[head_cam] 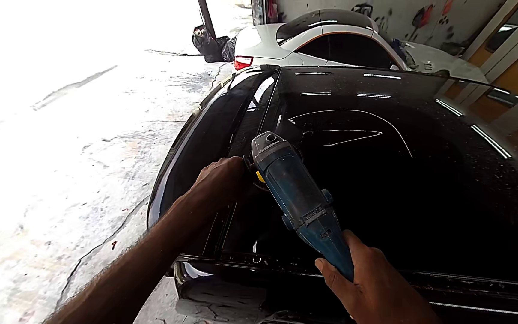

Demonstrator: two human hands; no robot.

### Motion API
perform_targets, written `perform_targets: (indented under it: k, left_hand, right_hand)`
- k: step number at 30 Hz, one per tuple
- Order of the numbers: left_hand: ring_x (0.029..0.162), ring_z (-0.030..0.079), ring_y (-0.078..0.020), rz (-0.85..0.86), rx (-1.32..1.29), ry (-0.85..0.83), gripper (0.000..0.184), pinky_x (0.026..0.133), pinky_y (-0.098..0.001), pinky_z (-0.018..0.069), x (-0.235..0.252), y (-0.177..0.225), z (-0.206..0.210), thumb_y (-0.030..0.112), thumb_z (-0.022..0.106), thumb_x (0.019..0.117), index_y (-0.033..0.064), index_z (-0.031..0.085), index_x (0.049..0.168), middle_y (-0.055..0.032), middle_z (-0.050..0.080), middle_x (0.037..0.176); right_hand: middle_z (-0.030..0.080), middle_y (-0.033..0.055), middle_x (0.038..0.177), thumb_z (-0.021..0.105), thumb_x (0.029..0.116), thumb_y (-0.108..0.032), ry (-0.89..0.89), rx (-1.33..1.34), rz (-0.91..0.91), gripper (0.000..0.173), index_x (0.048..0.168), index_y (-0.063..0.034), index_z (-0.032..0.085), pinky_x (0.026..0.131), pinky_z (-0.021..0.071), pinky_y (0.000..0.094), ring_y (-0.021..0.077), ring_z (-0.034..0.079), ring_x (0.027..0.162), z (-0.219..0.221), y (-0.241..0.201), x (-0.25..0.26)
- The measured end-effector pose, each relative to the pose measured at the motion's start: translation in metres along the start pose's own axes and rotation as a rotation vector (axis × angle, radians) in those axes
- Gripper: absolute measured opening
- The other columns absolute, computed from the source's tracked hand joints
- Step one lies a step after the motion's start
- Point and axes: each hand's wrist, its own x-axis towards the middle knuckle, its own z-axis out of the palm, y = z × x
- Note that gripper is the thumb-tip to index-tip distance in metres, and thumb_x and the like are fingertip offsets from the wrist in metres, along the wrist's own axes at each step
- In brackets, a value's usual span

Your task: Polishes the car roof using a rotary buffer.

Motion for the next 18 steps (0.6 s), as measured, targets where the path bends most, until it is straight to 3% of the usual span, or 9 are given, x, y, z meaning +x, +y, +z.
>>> perform_targets:
  k: [6,12,18]
  left_hand:
    - [0.076,0.068,-0.0338,-0.056,0.003,-0.022,0.031,0.066,-0.0579,0.0522,-0.003,-0.003,0.0,0.036,0.066,0.0998,0.0118,0.065,0.082,-0.0113,0.067,0.075]
    - [0.074,0.067,-0.0361,-0.028,-0.016,0.001,0.03,0.064,-0.0577,0.0505,-0.016,0.019,-0.012,0.032,0.065,0.102,0.0092,0.066,0.083,-0.0133,0.066,0.074]
    - [0.074,0.067,-0.0338,0.015,0.016,-0.015,0.031,0.064,-0.0567,0.051,0.004,0.027,-0.009,0.036,0.065,0.1007,0.0121,0.063,0.081,-0.0108,0.065,0.073]
  right_hand:
    - [0.064,0.0013,0.081,0.059,0.0964,-0.054,0.0,-0.039,-0.022,0.053,0.123,-0.0088,0.057,0.06,0.0566,0.0355,0.015,0.067,0.069,0.004,0.0,0.0]
    - [0.064,0.0009,0.079,0.059,0.0967,-0.054,0.005,0.003,-0.002,0.052,0.123,-0.0097,0.057,0.056,0.0578,0.0342,0.0138,0.066,0.062,-0.001,0.004,0.0]
    - [0.063,0.0001,0.078,0.059,0.0968,-0.054,0.041,0.032,0.021,0.049,0.12,-0.0102,0.058,0.055,0.0577,0.0336,0.0129,0.065,0.061,-0.008,0.011,-0.004]
